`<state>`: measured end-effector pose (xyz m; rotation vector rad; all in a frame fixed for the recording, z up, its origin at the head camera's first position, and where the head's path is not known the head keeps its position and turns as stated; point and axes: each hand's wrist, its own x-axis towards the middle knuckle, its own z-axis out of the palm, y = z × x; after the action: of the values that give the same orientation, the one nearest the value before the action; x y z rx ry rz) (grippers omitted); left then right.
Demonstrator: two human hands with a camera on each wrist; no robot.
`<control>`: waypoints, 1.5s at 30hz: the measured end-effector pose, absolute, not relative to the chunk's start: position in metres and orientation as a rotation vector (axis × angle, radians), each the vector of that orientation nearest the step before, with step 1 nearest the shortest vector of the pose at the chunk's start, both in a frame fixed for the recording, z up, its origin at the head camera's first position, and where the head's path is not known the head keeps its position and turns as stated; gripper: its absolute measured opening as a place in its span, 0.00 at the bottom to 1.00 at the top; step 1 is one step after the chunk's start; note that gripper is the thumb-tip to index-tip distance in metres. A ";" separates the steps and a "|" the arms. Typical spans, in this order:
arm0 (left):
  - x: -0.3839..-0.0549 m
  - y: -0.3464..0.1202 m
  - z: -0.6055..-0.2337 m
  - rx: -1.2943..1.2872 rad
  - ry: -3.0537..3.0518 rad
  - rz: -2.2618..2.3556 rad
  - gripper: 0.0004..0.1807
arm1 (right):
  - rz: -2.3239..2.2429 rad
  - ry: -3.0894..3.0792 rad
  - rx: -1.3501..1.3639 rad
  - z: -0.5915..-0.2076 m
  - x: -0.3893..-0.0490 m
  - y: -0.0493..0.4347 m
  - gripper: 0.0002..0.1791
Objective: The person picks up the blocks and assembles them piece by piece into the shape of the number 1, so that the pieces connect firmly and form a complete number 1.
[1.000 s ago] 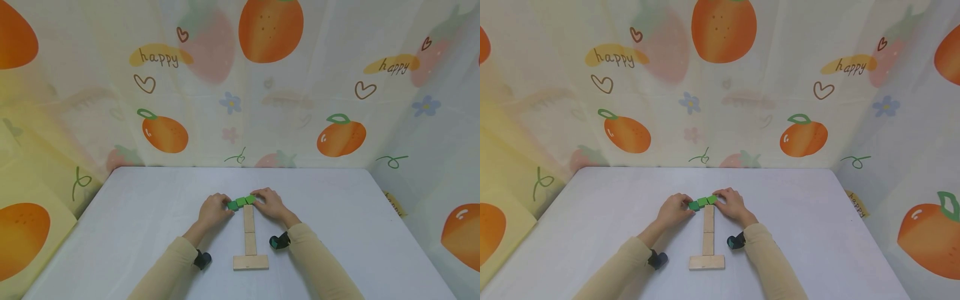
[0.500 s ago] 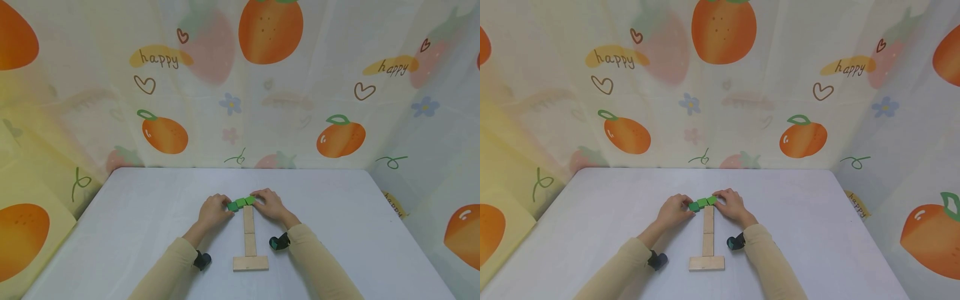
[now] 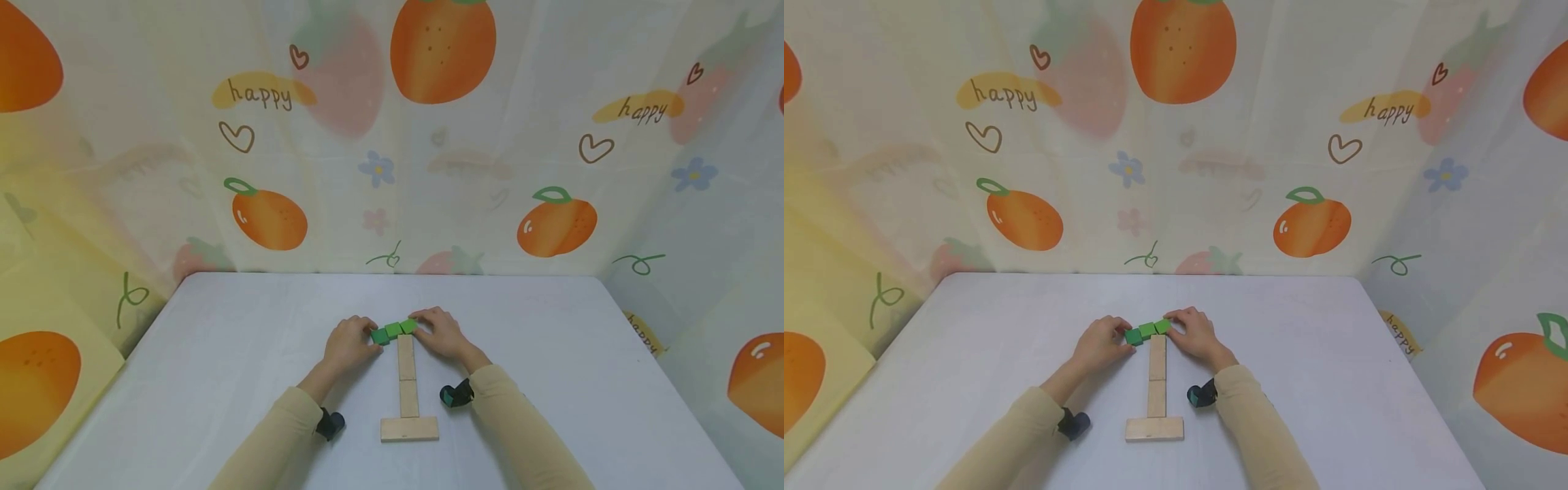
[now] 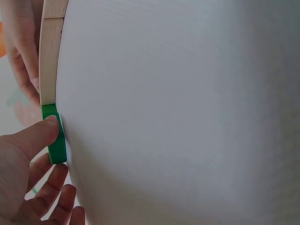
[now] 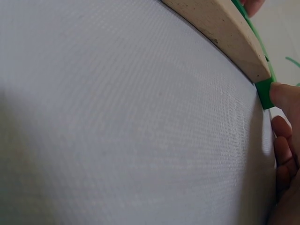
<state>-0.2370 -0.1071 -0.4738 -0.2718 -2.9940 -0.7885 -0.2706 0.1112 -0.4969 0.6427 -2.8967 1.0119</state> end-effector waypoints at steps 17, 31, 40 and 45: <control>-0.239 -0.108 -0.476 -0.280 -3.010 -0.779 0.23 | 1.063 -2.889 0.668 -0.496 -0.272 0.113 0.17; -0.238 -0.108 -0.476 -0.271 -3.039 -0.781 0.24 | 1.077 -2.932 0.621 -0.497 -0.272 0.115 0.19; -0.236 -0.111 -0.470 -0.279 -3.078 -0.797 0.26 | 1.052 -2.933 0.622 -0.495 -0.270 0.114 0.24; -0.235 -0.119 -0.466 -0.270 -3.102 -0.783 0.26 | 1.105 -2.919 0.670 -0.491 -0.267 0.116 0.25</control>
<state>-0.2349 -0.1195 -0.4656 -0.2698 -3.1024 -0.7835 -0.2672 0.1159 -0.4913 0.6705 -2.9188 1.1052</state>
